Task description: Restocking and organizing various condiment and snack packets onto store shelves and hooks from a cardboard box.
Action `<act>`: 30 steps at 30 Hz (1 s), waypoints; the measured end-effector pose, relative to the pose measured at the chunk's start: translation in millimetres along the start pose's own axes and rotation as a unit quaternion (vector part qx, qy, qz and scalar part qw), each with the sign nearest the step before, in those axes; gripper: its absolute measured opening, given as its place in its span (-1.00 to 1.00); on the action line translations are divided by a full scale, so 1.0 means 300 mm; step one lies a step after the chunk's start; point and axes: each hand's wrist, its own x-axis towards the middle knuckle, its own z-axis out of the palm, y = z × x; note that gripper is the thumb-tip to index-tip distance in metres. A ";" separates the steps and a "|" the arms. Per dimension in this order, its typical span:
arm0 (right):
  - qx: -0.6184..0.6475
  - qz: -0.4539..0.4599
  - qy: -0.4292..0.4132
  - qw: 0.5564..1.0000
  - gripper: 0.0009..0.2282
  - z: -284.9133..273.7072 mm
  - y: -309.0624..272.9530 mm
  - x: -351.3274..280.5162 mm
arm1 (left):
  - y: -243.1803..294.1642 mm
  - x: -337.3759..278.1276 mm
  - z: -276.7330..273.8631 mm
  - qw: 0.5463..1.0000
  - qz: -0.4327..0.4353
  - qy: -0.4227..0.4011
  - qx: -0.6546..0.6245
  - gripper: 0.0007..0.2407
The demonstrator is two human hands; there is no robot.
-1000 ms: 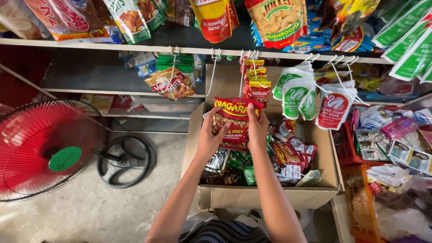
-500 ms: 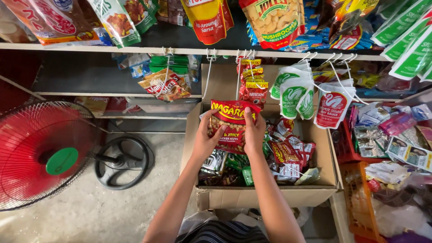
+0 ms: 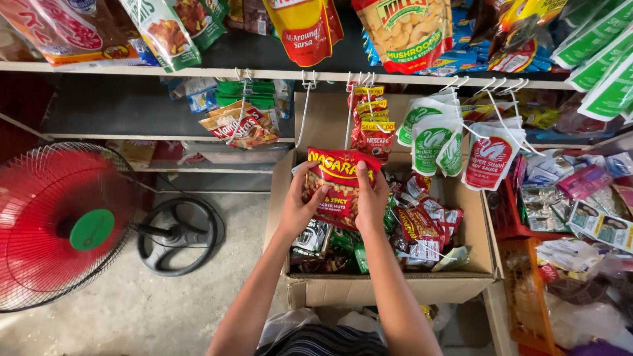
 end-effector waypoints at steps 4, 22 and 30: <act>0.012 -0.009 -0.005 1.000 -0.65 0.004 0.003 0.002 | -0.005 0.000 -0.002 1.000 -0.009 -0.001 -0.018 -0.56; -0.004 -0.065 0.019 0.998 -0.76 0.004 0.052 0.049 | -0.034 0.047 -0.007 0.999 0.008 -0.002 0.035 -0.53; -0.008 -0.093 -0.031 0.995 -0.84 0.033 -0.011 0.048 | -0.012 0.080 -0.015 0.991 0.065 -0.009 0.119 -0.47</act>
